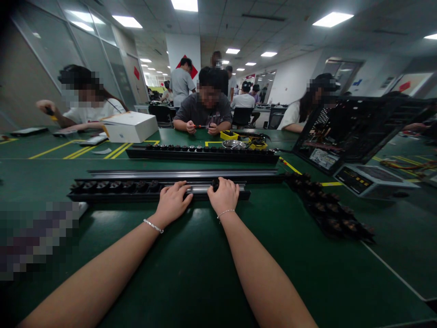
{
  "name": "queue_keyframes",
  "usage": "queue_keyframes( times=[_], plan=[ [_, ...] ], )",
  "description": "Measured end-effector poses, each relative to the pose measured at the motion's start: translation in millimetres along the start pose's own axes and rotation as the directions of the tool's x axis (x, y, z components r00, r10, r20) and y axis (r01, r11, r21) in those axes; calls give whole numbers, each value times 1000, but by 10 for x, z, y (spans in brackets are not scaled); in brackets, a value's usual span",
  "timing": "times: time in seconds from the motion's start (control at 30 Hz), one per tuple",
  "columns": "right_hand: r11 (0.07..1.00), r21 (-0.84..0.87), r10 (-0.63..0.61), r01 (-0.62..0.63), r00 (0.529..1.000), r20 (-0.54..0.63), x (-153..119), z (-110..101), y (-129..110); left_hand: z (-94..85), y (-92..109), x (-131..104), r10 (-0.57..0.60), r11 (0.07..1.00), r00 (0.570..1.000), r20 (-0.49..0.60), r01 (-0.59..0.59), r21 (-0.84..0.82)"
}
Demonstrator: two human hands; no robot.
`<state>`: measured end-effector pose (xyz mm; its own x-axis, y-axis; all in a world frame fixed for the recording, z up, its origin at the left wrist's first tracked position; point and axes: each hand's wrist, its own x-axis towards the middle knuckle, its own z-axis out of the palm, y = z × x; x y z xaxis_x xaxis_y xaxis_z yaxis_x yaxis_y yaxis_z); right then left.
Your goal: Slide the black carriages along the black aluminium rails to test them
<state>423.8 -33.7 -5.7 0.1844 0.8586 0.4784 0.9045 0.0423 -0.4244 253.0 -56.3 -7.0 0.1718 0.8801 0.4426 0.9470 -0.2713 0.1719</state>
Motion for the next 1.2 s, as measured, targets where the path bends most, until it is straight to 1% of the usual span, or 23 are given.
queue_keyframes(
  times=[0.23,0.5,0.8,1.2],
  plan=[
    [999,19,31,-31,1000,5,2,-1,16,-1,-5,-1,9,1000,1000,-1,-9,7],
    [999,21,38,-38,999,-7,14,11,21,17,-22,-8,28,1000,999,-27,-28,5],
    [997,16,70,-70,998,7,37,-9,42,26,-18,-3,22,1000,999,-25,-22,18],
    [997,24,75,-75,997,9,47,-19,59,35,-27,-3,38,999,998,-43,-37,21]
  ],
)
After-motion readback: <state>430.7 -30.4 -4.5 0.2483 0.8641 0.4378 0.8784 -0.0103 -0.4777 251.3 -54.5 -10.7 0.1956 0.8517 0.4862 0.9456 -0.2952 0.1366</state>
